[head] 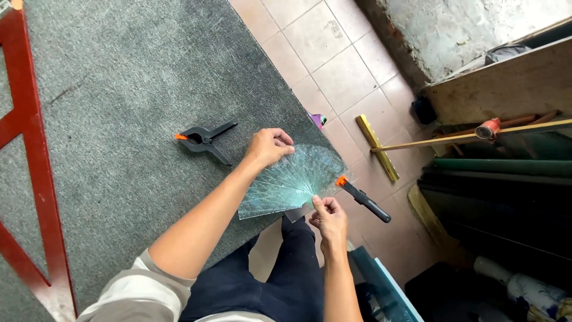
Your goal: The person assembles multiple small glass panels into a fan-shaped stack. They apply sealant along the edges of the panels using a caulking gun, then secure the stack with two clamps. The person adjusts the clamps to hold the panels in place.
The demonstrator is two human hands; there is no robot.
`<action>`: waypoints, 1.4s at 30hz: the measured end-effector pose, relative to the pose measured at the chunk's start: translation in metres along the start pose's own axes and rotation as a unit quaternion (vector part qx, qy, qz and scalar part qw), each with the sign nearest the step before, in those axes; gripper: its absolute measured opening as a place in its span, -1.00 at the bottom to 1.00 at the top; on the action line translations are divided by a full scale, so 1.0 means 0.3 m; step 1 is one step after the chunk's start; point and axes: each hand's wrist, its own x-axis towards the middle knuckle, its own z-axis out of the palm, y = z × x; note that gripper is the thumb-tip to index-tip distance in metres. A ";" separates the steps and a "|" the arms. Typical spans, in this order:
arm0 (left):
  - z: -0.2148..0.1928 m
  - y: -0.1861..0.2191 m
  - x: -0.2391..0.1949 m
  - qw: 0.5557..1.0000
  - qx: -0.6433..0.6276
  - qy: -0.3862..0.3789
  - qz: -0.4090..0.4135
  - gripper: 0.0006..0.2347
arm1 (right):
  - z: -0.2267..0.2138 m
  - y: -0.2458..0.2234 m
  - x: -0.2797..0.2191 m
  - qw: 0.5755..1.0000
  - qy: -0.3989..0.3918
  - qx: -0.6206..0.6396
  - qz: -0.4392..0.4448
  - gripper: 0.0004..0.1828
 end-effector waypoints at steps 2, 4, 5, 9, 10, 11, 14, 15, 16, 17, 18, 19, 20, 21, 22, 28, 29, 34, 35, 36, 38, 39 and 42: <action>-0.003 0.000 0.006 1.000 0.003 -0.012 -0.007 -0.81 | -0.006 -0.001 0.002 1.000 -0.002 0.000 0.003 -0.70; -0.008 0.004 0.012 1.000 0.008 -0.026 -0.016 -0.80 | -0.005 0.003 0.011 1.000 -0.002 0.001 0.009 -0.70; -0.010 0.008 0.012 0.999 0.009 -0.028 -0.021 -0.80 | -0.003 0.008 0.019 1.000 -0.004 0.004 0.013 -0.70; -0.010 0.019 -0.001 0.997 0.014 -0.063 -0.036 -0.78 | -0.012 0.034 0.035 0.999 -0.009 0.021 0.022 -0.71; -0.004 0.015 0.001 0.997 0.016 -0.066 -0.036 -0.78 | -0.012 0.037 0.038 0.999 -0.006 0.023 0.024 -0.71; 0.002 0.012 0.001 0.997 0.024 -0.068 -0.036 -0.77 | -0.013 0.040 0.040 0.999 -0.009 0.021 0.028 -0.71; -0.014 0.059 -0.041 0.996 0.037 -0.070 -0.033 -0.76 | -0.025 0.051 0.054 0.999 -0.014 0.025 0.028 -0.70; -0.026 0.083 -0.064 0.997 0.041 -0.065 -0.030 -0.76 | -0.030 0.057 0.059 0.999 -0.019 0.029 0.023 -0.68; -0.027 0.088 -0.068 0.996 0.042 -0.068 -0.030 -0.76 | -0.031 0.066 0.064 0.999 -0.017 0.031 0.024 -0.68; -0.028 0.092 -0.073 0.997 0.043 -0.065 -0.027 -0.75 | -0.033 0.075 0.069 0.999 -0.019 0.028 0.017 -0.69; -0.031 0.096 -0.078 0.997 0.043 -0.063 -0.024 -0.75 | -0.033 0.084 0.073 0.999 -0.022 0.025 0.011 -0.69; -0.026 0.072 -0.059 0.997 0.045 -0.065 -0.024 -0.75 | -0.031 0.084 0.072 0.999 -0.020 0.026 0.012 -0.69; -0.019 0.048 -0.040 0.997 0.043 -0.067 -0.023 -0.75 | -0.031 0.084 0.072 0.999 -0.021 0.028 0.010 -0.69; -0.013 0.023 -0.021 0.997 0.041 -0.069 -0.022 -0.75 | -0.029 0.085 0.071 0.999 -0.021 0.030 0.007 -0.69; -0.014 0.029 -0.022 0.996 0.042 -0.072 -0.023 -0.75 | -0.030 0.086 0.070 0.999 -0.020 0.031 0.009 -0.69; 0.003 0.038 -0.022 0.996 0.064 -0.056 -0.028 -0.79 | -0.029 0.076 0.060 0.999 -0.023 0.040 0.002 -0.68; 0.004 0.047 -0.026 0.996 0.063 -0.052 -0.028 -0.79 | -0.032 0.076 0.062 0.999 -0.022 0.041 0.002 -0.69; -0.006 0.064 -0.043 0.997 0.065 -0.045 -0.023 -0.80 | -0.030 0.081 0.062 0.999 -0.021 0.044 0.001 -0.68; -0.012 0.078 -0.055 0.996 0.064 -0.048 -0.024 -0.79 | -0.031 0.080 0.061 0.999 -0.021 0.044 0.001 -0.68; -0.021 0.093 -0.067 0.996 0.064 -0.051 -0.026 -0.79 | -0.028 0.078 0.060 0.999 -0.022 0.044 0.001 -0.68; -0.029 0.096 -0.066 0.996 0.059 -0.057 -0.030 -0.78 | -0.028 0.068 0.057 0.999 -0.023 0.045 0.003 -0.68; -0.032 0.096 -0.066 0.996 0.053 -0.063 -0.034 -0.77 | -0.029 0.064 0.055 0.999 -0.024 0.045 0.005 -0.68; -0.032 0.068 -0.046 0.996 0.041 -0.068 -0.033 -0.77 | -0.031 0.075 0.063 0.998 -0.025 0.051 0.005 -0.67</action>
